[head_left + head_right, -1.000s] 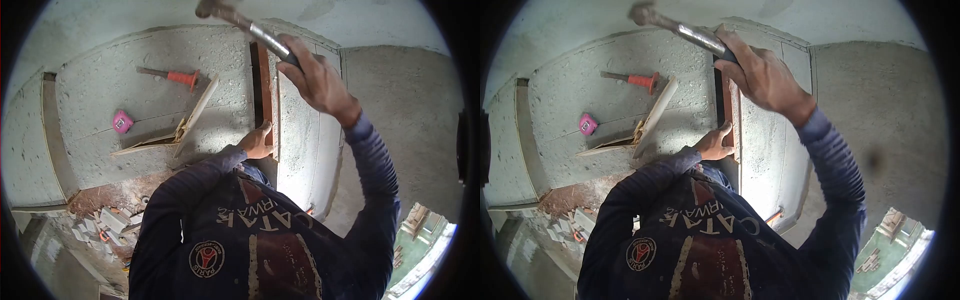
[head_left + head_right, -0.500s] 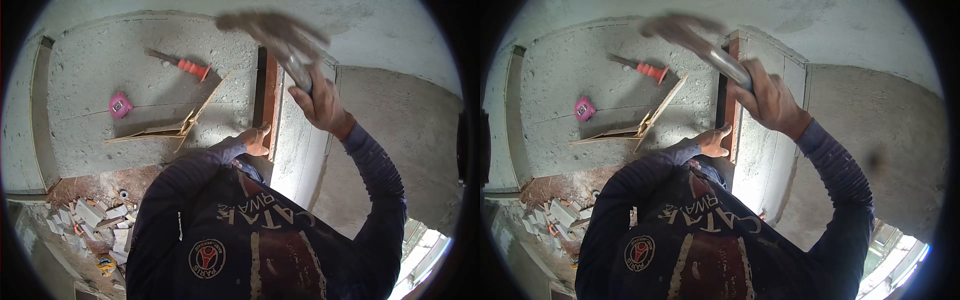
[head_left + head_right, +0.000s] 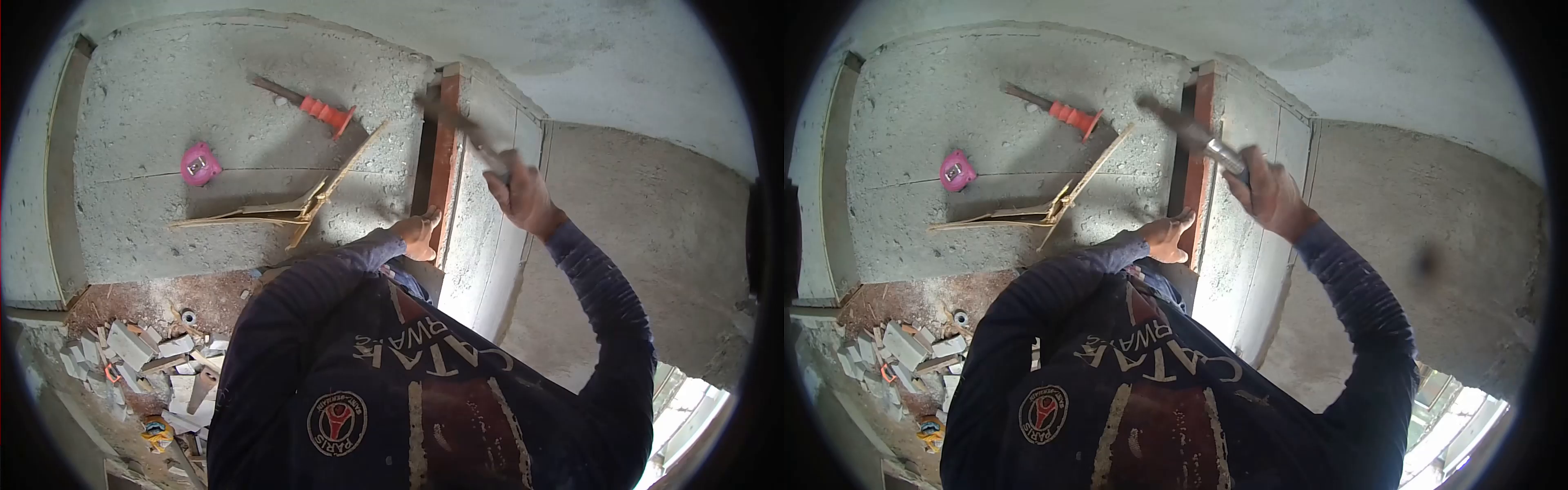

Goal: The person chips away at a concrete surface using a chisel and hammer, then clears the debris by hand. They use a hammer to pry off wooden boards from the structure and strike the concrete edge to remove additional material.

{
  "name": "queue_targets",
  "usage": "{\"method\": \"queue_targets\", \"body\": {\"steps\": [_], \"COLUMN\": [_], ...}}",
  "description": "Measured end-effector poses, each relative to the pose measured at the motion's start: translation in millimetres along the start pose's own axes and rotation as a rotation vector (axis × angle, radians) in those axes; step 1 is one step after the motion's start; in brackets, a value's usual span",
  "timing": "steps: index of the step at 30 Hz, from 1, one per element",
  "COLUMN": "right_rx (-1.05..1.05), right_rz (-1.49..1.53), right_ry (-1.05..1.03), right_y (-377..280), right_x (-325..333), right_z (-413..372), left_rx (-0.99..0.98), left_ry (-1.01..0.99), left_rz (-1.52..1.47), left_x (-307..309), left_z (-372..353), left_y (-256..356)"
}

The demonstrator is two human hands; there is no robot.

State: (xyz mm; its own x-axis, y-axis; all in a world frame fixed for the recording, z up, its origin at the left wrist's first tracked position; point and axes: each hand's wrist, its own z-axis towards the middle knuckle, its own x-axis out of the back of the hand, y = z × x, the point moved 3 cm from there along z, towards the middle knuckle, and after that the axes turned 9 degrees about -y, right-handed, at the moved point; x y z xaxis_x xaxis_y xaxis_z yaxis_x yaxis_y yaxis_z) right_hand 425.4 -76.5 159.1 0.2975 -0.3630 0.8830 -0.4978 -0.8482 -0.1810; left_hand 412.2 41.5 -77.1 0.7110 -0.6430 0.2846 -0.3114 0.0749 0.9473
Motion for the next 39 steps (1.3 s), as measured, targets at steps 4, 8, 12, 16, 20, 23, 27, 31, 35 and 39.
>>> {"method": "queue_targets", "body": {"steps": [4,8,12,16,20,23,27,31,35,39], "right_rx": [-0.250,-0.179,-0.058,-0.265,-0.290,-0.496,-0.577,-0.944,-1.112,-1.141], "right_rz": [-0.433,-0.129,-0.067,-0.406,-0.300,0.130,0.281,0.624,0.838,0.990], "right_ry": [-0.432,-0.105,0.012,-0.289,-0.094,0.148,0.445,0.537,0.622,0.728], "right_y": [53,-13,-16,63,10,-14,-48,-97,-142,-193], "right_x": [-19,6,-7,-39,-24,-9,-31,-81,-154,-203], "right_z": [-2,13,3,-33,-47,-62,-117,-165,-201,-208], "left_rx": [0.049,-0.021,-0.031,0.001,0.069,-0.120,-0.084,0.115,0.098,0.604], "left_ry": [-0.069,-0.008,0.003,0.023,0.255,0.714,0.966,0.263,0.600,0.421], "left_rz": [-0.048,0.148,0.209,0.020,-0.226,-0.041,-0.030,-0.097,0.466,0.622], "left_x": [15,0,0,20,31,51,94,115,98,101], "left_z": [-3,4,0,-21,-13,19,56,-5,-142,-225], "left_y": [5,-3,-3,11,4,2,9,50,57,25]}}
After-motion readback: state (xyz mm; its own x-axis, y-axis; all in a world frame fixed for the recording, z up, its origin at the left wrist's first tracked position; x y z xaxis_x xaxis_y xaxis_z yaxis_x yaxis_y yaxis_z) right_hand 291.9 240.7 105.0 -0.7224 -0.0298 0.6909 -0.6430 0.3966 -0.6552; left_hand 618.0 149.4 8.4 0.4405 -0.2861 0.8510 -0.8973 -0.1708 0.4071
